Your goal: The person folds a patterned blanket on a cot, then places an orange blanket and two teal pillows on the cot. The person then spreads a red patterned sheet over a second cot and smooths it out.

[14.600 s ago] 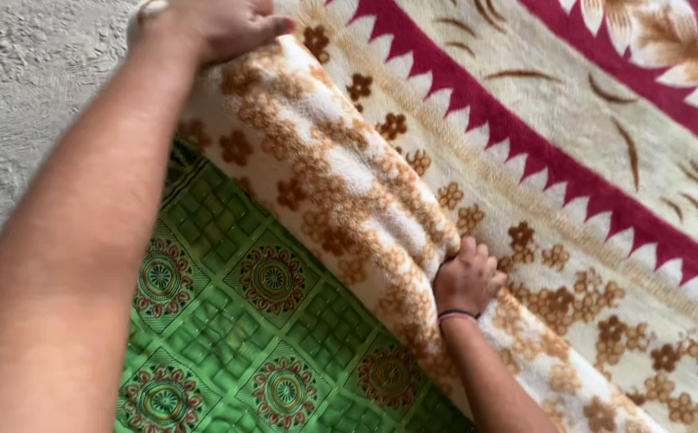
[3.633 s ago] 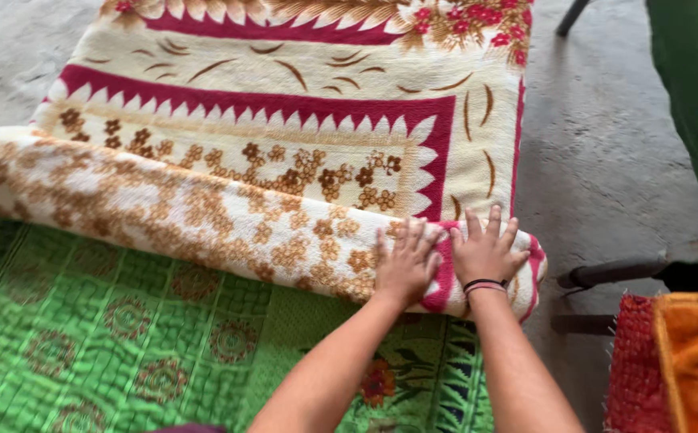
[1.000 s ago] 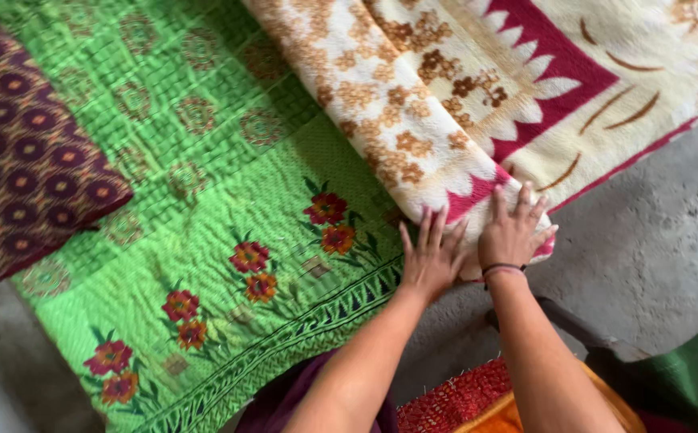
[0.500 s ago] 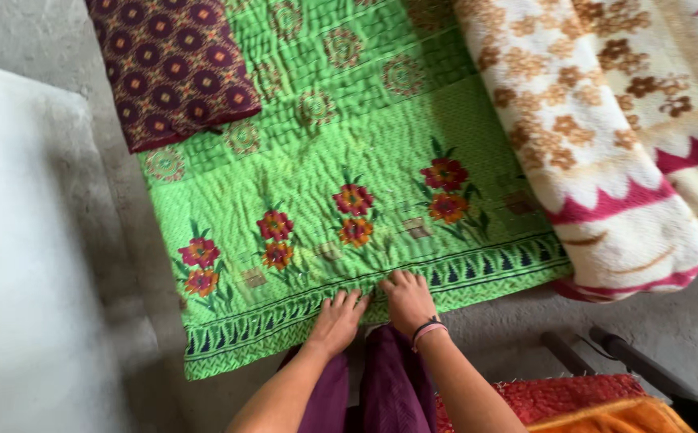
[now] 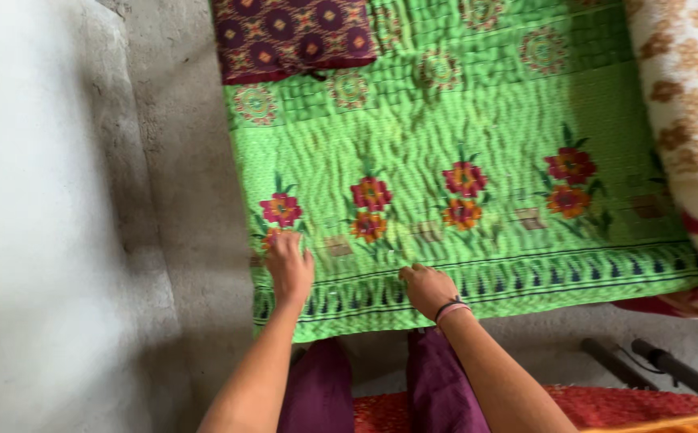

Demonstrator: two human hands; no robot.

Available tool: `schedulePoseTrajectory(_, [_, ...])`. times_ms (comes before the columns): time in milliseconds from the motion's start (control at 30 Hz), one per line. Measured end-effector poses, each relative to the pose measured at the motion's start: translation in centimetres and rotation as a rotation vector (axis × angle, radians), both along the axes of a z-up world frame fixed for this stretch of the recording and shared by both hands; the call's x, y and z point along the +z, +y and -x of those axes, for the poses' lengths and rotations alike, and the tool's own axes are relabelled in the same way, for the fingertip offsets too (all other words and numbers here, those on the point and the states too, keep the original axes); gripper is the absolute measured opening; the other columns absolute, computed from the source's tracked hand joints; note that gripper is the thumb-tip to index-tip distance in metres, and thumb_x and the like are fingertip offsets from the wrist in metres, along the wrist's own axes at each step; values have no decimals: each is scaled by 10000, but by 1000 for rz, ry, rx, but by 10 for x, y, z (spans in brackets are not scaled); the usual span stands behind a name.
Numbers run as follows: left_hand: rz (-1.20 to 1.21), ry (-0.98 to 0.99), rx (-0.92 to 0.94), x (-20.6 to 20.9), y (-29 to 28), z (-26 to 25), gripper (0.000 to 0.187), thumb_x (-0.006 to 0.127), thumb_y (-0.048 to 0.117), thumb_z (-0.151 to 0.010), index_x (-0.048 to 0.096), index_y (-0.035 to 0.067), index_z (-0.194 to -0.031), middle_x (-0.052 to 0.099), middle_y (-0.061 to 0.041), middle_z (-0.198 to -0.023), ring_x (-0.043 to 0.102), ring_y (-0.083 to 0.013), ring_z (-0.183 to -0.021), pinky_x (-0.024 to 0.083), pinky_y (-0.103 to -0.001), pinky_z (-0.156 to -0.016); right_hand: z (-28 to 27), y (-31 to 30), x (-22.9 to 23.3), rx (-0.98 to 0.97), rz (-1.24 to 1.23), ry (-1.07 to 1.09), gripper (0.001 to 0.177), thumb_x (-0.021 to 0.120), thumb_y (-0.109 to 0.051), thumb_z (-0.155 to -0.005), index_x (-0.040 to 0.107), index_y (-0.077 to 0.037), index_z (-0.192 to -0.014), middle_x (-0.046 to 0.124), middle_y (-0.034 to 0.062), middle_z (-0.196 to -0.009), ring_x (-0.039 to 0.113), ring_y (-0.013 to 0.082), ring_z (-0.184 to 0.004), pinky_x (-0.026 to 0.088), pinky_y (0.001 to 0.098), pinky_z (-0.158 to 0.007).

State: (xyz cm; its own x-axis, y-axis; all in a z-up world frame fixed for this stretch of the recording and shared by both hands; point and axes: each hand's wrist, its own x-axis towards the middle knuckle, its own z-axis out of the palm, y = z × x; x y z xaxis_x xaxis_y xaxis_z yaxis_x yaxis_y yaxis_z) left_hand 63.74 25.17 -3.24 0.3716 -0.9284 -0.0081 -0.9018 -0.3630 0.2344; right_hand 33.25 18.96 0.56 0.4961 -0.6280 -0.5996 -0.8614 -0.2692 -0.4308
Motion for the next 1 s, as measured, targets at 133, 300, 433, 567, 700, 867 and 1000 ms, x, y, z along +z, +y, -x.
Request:
schedulePoseTrajectory(133, [-7,425,441,-48,-14,-100,655,725,328,-887,469,-12,-1385,549,-249,-1316,547,-424,-1188,463,-506,-956,-114,22,-9,-130,-169,-100,351,615,-268,-910,637,-199,-1253,657,93,-1214,662,322,-1088,541,476,-914])
schedulePoseTrajectory(300, [-211,713,326,-79,-7,-154,533,803,430,-843,601,-11,-1063,713,-229,-1021,701,-394,-970,552,-484,-859,-265,62,-31,-278,-108,-189,757,778,-491,-888,443,-21,-1377,553,258,-1256,560,435,-1172,475,515,-960])
schedulePoseTrajectory(433, [-305,698,284,-84,-3,-164,442,738,427,-856,592,27,-973,744,-176,-941,722,-404,-893,552,-497,-790,-310,79,-43,-397,-18,-21,739,758,-353,-822,426,11,-1374,542,219,-1324,594,412,-1217,518,481,-1003])
schedulePoseTrajectory(567, [-360,651,253,-87,0,-172,399,728,406,-893,590,51,-1013,717,-194,-1006,663,-441,-980,525,-521,-794,-271,88,-27,-448,-204,-109,616,695,-224,-856,480,-146,-1428,514,188,-1387,590,418,-1217,523,484,-983])
schedulePoseTrajectory(700, [-722,449,-232,-78,-8,-195,298,666,345,-939,715,53,-979,726,-228,-1023,701,-409,-1010,557,-504,-858,-191,60,7,-371,-178,51,587,722,-227,-838,545,-268,-1395,509,131,-1405,583,380,-1241,516,466,-1014])
schedulePoseTrajectory(867, [-604,509,-199,-25,-41,-155,219,628,259,-887,749,83,-936,747,-180,-972,718,-376,-942,566,-482,-839,-72,3,65,-649,-81,164,496,658,-221,-888,603,-253,-1381,541,101,-1416,642,348,-1200,551,452,-989])
schedulePoseTrajectory(1000, [-519,632,-463,33,-120,-49,240,645,239,-847,745,106,-1019,735,-192,-1028,711,-368,-989,564,-478,-859,2,-38,118,-736,156,164,444,668,-259,-893,655,-248,-1336,577,111,-1370,641,344,-1193,530,438,-1016])
